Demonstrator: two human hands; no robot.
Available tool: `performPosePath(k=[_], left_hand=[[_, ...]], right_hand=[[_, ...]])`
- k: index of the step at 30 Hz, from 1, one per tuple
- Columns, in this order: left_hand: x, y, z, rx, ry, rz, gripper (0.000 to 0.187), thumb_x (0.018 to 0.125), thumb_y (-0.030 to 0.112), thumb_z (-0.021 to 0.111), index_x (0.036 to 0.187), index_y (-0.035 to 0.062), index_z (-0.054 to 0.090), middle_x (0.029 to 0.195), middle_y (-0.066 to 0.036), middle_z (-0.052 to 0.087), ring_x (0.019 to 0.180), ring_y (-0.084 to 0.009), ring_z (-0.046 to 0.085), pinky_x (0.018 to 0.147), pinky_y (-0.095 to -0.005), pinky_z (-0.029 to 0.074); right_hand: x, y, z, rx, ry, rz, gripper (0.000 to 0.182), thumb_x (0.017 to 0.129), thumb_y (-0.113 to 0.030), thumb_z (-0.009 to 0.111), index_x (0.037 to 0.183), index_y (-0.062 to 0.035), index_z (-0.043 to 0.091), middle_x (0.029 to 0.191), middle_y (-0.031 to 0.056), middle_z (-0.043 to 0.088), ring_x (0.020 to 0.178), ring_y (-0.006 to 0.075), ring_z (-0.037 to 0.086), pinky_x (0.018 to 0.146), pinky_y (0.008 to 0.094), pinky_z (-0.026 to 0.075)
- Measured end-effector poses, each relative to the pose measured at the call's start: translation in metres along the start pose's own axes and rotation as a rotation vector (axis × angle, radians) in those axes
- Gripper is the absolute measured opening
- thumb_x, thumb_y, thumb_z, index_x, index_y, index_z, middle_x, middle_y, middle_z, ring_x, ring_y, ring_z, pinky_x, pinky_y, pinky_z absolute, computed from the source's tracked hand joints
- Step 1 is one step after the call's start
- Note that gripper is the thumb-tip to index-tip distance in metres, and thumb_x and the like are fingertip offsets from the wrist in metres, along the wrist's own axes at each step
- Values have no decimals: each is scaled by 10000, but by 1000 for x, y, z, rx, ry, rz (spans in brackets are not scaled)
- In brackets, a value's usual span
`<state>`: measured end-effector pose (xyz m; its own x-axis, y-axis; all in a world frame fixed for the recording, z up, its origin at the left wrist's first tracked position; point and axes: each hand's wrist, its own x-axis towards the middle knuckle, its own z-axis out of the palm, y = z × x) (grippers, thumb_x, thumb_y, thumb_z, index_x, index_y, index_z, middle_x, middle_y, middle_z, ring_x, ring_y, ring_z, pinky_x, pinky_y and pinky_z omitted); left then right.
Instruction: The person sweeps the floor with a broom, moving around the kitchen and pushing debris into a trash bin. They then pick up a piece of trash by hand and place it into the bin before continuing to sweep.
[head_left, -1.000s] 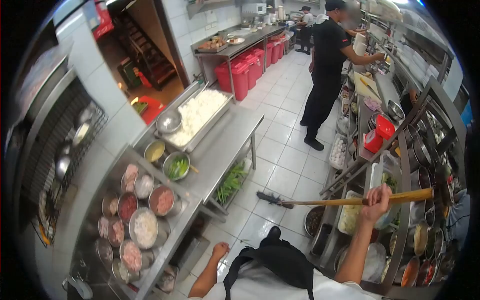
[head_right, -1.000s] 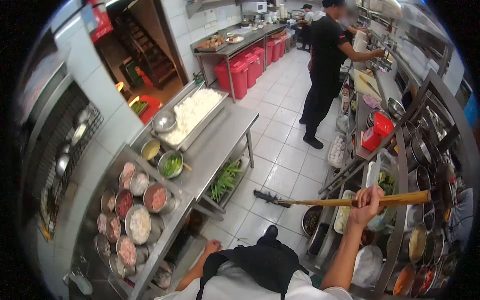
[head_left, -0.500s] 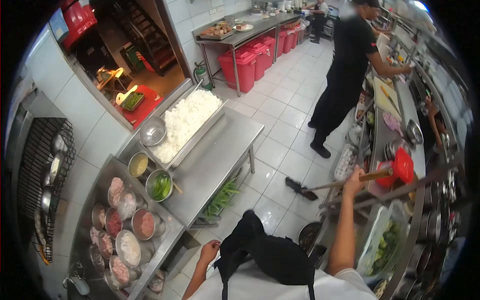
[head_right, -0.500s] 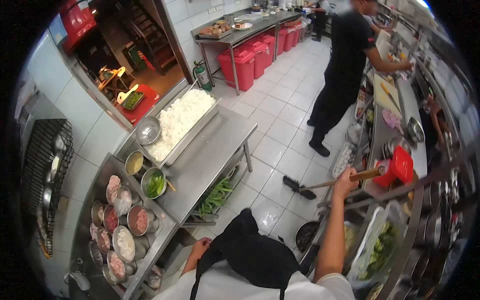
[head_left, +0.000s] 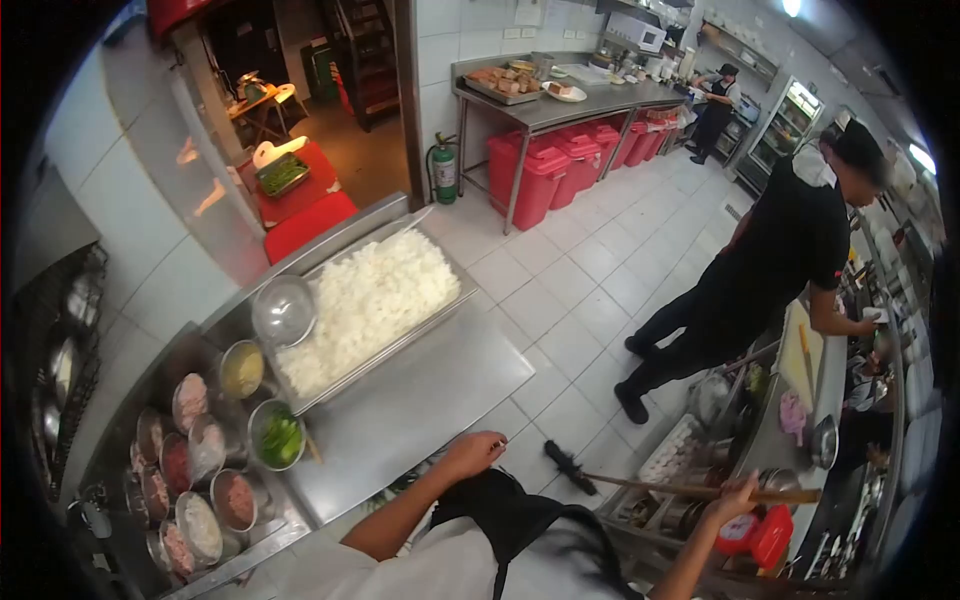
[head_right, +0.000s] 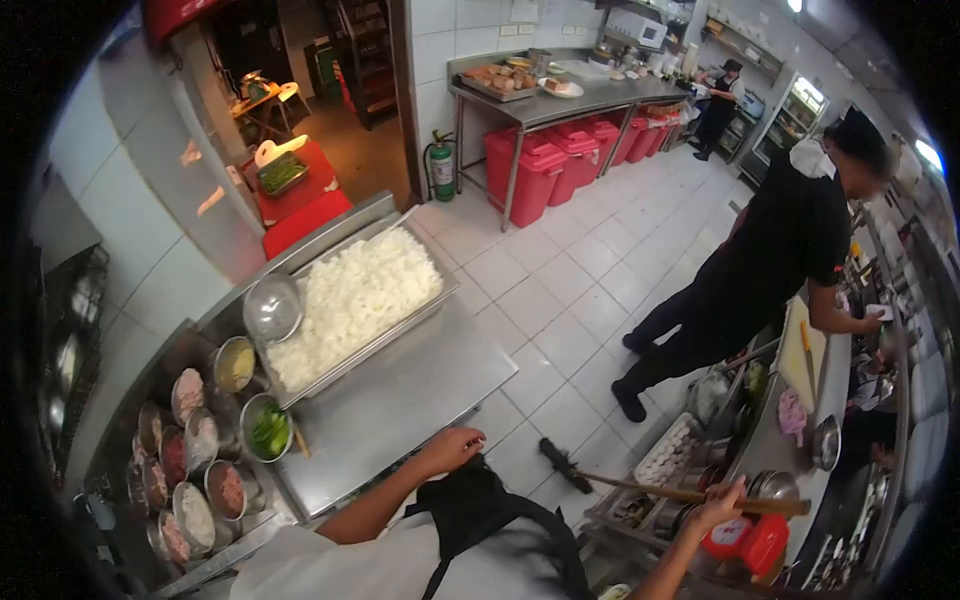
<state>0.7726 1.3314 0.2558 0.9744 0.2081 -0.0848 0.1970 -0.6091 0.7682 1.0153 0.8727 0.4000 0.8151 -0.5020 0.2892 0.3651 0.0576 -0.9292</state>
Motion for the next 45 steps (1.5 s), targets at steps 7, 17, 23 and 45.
performPosePath(k=[7, 17, 23, 45], left_hand=[[155, 21, -14, 112, -51, 84, 230, 944, 224, 631, 1101, 70, 698, 1005, -137, 731, 918, -330, 703, 807, -442, 554], [245, 47, -4, 128, -5, -195, 253, 954, 252, 633, 1114, 65, 696, 1028, -130, 734, 930, -335, 703, 821, -433, 556], [257, 48, 3, 64, 197, -434, 275, 947, 275, 653, 1125, 74, 713, 1009, -145, 738, 909, -334, 708, 813, -422, 554], [798, -73, -201, 147, 42, -189, 252, 932, 210, 652, 1086, 19, 709, 960, -186, 736, 867, -320, 717, 783, -420, 556]], right_hand=[[33, -71, 95, 28, 13, -90, 436, 1020, -185, 595, 654, -164, 359, 526, -48, 273, 435, 73, 244, 437, 275, 260], [150, -12, 275, 292, -232, 71, 382, 985, -143, 617, 688, -142, 376, 573, -38, 337, 488, 66, 309, 466, 256, 265], [188, 38, 401, 345, -454, -56, 412, 1005, -114, 585, 660, -132, 361, 536, -28, 319, 445, 74, 272, 453, 261, 280], [395, 229, 672, 155, -253, 104, 413, 1001, -171, 621, 643, -101, 426, 553, -6, 424, 459, 97, 394, 457, 270, 324]])
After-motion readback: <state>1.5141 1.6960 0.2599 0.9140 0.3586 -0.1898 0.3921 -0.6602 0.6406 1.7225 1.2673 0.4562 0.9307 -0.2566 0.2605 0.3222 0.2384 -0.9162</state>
